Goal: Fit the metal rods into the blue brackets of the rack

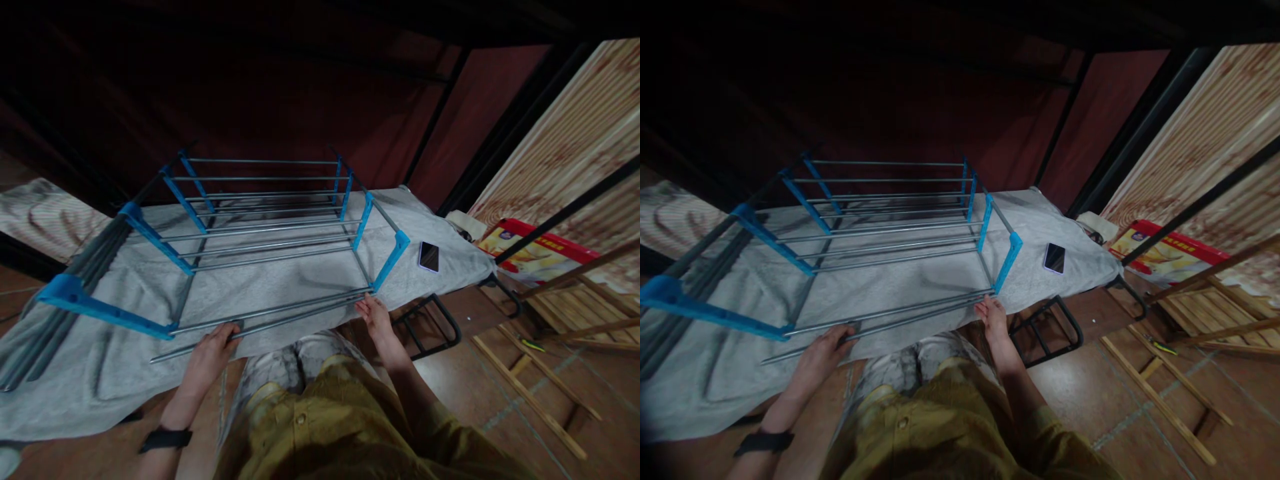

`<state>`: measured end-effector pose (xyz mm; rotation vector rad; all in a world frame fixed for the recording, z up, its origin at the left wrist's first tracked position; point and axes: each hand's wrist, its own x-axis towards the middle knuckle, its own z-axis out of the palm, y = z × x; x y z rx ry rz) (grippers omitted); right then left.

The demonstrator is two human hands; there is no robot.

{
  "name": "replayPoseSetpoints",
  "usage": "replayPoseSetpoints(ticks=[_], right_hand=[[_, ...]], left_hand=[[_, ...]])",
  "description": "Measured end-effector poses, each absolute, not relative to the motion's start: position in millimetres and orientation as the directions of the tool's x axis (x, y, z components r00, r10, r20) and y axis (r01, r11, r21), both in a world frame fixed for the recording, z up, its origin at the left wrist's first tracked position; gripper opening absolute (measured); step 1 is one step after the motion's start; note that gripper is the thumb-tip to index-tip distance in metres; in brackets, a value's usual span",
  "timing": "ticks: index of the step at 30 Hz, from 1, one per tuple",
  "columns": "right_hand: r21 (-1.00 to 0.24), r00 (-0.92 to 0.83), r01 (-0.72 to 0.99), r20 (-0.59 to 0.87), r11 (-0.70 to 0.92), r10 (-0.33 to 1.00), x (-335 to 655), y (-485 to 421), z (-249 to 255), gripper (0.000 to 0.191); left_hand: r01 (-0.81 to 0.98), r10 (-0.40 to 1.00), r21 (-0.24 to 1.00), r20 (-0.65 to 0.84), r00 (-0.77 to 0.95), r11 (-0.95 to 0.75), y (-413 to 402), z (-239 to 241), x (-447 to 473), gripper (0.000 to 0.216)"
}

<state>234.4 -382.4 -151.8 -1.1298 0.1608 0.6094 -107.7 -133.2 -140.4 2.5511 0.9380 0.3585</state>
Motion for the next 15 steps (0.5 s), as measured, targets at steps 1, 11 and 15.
replayPoseSetpoints(ticks=[1, 11, 15], right_hand=[[-0.798, 0.827, -0.533, -0.42, 0.283, 0.374, 235.2, -382.5, -152.6, 0.032], [-0.826, 0.834, -0.512, -0.411, 0.237, 0.368, 245.6, -388.5, -153.8, 0.025], [-0.864, 0.828, -0.484, -0.4, 0.14, 0.394, 249.3, -399.0, -155.3, 0.025]], left_hand=[[0.563, 0.663, 0.437, 0.109, 0.741, -0.702, -132.8, -140.1, -108.9, 0.022], [0.614, 0.658, 0.274, 0.105, 0.746, -0.74, -133.9, -138.7, -107.5, 0.025], [0.641, 0.667, 0.212, 0.08, 0.741, -0.737, -142.3, -130.4, -108.1, 0.028]])
